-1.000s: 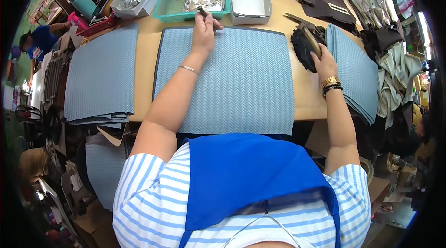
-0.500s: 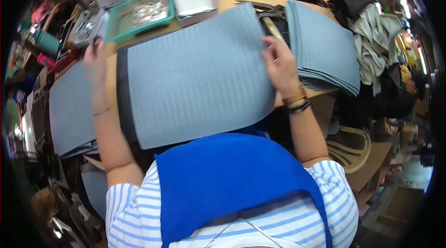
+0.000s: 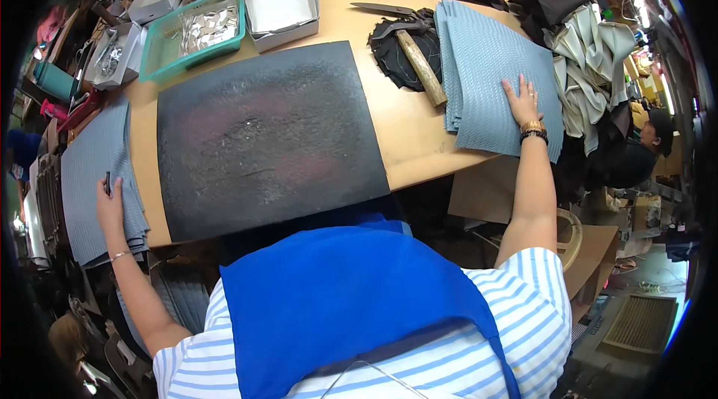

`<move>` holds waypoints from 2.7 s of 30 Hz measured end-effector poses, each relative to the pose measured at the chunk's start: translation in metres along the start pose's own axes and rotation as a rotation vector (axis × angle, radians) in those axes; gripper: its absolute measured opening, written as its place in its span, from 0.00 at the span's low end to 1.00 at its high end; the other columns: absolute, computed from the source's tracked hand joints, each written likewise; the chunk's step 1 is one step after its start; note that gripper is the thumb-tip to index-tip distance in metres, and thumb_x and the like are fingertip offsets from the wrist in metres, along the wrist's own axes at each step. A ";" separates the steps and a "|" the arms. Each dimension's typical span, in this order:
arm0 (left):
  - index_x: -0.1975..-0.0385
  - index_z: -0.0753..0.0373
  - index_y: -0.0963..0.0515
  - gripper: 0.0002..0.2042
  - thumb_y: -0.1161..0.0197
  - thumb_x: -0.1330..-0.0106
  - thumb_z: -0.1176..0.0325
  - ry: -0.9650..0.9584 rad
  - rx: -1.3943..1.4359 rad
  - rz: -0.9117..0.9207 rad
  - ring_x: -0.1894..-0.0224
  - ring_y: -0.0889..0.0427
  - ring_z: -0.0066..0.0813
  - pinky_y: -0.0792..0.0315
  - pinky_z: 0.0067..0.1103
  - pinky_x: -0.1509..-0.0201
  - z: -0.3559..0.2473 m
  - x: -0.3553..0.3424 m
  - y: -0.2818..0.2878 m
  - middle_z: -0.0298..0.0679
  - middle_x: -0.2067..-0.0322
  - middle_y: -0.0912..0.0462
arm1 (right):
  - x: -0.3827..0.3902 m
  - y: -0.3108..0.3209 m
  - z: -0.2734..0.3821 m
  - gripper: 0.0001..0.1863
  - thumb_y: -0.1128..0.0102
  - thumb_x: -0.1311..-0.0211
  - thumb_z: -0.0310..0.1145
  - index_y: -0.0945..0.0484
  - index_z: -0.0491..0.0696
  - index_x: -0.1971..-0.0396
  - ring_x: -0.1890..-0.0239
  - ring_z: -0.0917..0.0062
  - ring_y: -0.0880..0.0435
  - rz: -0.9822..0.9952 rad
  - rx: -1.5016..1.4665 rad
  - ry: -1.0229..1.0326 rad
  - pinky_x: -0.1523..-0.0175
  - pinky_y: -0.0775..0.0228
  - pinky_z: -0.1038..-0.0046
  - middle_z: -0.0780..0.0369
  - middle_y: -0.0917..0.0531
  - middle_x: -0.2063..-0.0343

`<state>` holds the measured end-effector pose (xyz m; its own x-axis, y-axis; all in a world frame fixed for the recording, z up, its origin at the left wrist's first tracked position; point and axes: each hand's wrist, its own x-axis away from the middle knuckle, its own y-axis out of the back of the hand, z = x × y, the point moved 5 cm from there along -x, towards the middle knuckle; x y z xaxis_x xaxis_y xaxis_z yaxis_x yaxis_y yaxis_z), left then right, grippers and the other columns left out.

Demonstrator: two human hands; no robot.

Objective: The person uses a hammer and a small metal punch to stamp patterns or holes into pieces of textured blue leather on a workbench. The person picks up individual leather pieces from a stack, places them on a dark mat, aligns the punch, strikes it with the hammer, and then moves the processed piece to a different stack.

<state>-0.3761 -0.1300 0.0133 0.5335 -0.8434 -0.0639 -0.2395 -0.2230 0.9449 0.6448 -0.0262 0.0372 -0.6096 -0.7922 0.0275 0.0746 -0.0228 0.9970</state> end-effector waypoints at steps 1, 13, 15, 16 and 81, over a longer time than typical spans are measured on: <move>0.43 0.68 0.28 0.31 0.37 0.32 0.46 -0.001 -0.005 -0.001 0.51 0.18 0.48 0.26 0.34 0.46 -0.001 -0.003 0.001 0.54 0.51 0.18 | -0.010 -0.001 -0.006 0.57 0.59 0.48 0.84 0.52 0.66 0.23 0.21 0.58 0.61 0.019 -0.005 -0.030 0.28 0.70 0.30 0.60 0.55 0.22; 0.33 0.73 0.37 0.35 0.36 0.31 0.53 0.189 1.001 0.540 0.57 0.21 0.23 0.28 0.19 0.57 -0.161 0.093 -0.028 0.40 0.54 0.20 | 0.032 0.015 0.159 0.34 0.36 0.39 0.57 0.25 0.49 0.39 0.43 0.56 0.22 -0.120 -0.287 0.621 0.41 0.29 0.61 0.49 0.19 0.48; 0.32 0.69 0.38 0.35 0.36 0.32 0.54 0.157 1.033 0.667 0.63 0.23 0.21 0.30 0.19 0.63 -0.214 0.121 -0.059 0.39 0.57 0.20 | 0.097 -0.003 0.209 0.32 0.32 0.40 0.53 0.24 0.47 0.42 0.54 0.55 0.17 -0.064 -0.255 0.714 0.50 0.25 0.63 0.48 0.18 0.58; 0.32 0.70 0.39 0.35 0.36 0.31 0.54 0.229 1.009 0.600 0.63 0.24 0.21 0.29 0.20 0.64 -0.255 0.145 -0.055 0.40 0.56 0.20 | 0.120 -0.009 0.224 0.34 0.34 0.40 0.52 0.28 0.47 0.39 0.53 0.50 0.18 0.024 -0.178 0.698 0.48 0.25 0.58 0.45 0.18 0.55; 0.56 0.61 0.16 0.13 0.26 0.38 0.66 -0.449 1.047 0.000 0.60 0.15 0.16 0.21 0.15 0.56 -0.302 0.017 -0.085 0.31 0.64 0.12 | 0.285 -0.030 0.313 0.20 0.40 0.30 0.40 0.27 0.40 0.50 0.70 0.63 0.17 0.522 -0.712 0.816 0.62 0.27 0.65 0.51 0.18 0.72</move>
<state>-0.1014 0.0219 0.0283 0.2457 -0.8951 -0.3721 -0.9112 -0.3442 0.2262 0.2222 -0.0606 0.0376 0.2844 -0.9529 0.1052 0.7396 0.2879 0.6083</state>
